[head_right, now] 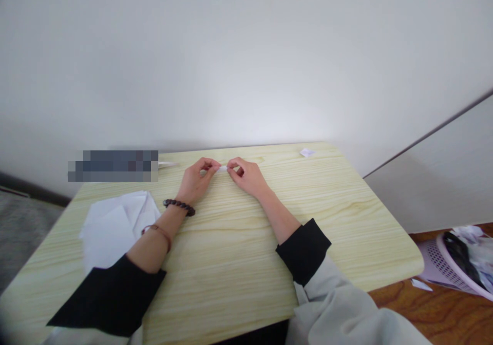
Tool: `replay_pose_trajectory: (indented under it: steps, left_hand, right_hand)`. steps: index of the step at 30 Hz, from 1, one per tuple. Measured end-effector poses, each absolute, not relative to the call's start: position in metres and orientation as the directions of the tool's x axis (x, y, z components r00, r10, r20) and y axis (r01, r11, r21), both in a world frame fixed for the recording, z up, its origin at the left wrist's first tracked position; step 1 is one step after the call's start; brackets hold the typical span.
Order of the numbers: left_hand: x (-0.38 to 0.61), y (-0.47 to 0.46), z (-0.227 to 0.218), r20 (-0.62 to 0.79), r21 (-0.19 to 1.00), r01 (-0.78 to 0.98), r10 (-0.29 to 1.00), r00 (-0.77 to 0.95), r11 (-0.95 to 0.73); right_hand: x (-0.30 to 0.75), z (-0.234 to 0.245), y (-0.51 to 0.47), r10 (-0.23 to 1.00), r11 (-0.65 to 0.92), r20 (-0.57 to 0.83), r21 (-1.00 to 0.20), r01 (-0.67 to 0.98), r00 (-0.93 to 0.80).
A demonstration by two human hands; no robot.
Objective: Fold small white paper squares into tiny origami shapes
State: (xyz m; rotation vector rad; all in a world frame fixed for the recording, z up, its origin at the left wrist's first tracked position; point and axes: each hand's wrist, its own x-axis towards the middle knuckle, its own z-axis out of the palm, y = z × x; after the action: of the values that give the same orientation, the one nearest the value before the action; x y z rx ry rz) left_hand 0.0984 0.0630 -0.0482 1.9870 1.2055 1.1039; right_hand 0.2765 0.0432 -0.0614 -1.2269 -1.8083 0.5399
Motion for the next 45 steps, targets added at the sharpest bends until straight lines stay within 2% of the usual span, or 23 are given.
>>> replay_pose_trajectory:
  steps: [10, 16, 21, 29, 36, 45]
  left_hand:
    - [0.0980, 0.0649, -0.0514, 0.330, 0.803, 0.441, 0.915, 0.230, -0.401]
    - [0.0975, 0.0630, -0.0488, 0.339, 0.808, 0.424, 0.911, 0.235, -0.410]
    - [0.0971, 0.0625, -0.0477, 0.336, 0.818, 0.415, 0.916, 0.221, -0.399]
    - [0.0984, 0.0638, -0.0514, 0.330, 0.844, 0.336, 0.899, 0.288, -0.418]
    - [0.0975, 0.0659, -0.0521, 0.291, 0.794, 0.435, 0.894, 0.340, -0.425]
    - [0.0976, 0.0641, -0.0496, 0.279, 0.781, 0.492, 0.919, 0.279, -0.386]
  right_hand:
    - [0.2740, -0.0559, 0.0407, 0.871, 0.471, 0.445, -0.642, 0.605, -0.205]
    - [0.2720, -0.0565, 0.0408, 0.876, 0.459, 0.440, -0.631, 0.626, -0.199]
    - [0.2723, -0.0586, 0.0422, 0.901, 0.399, 0.409, -0.654, 0.642, -0.143]
    - [0.2758, -0.0610, 0.0437, 0.898, 0.423, 0.410, -0.702, 0.572, -0.161]
    - [0.2761, -0.0606, 0.0437, 0.906, 0.412, 0.393, -0.726, 0.550, -0.161]
    - [0.2756, -0.0632, 0.0450, 0.904, 0.417, 0.403, -0.761, 0.498, -0.140]
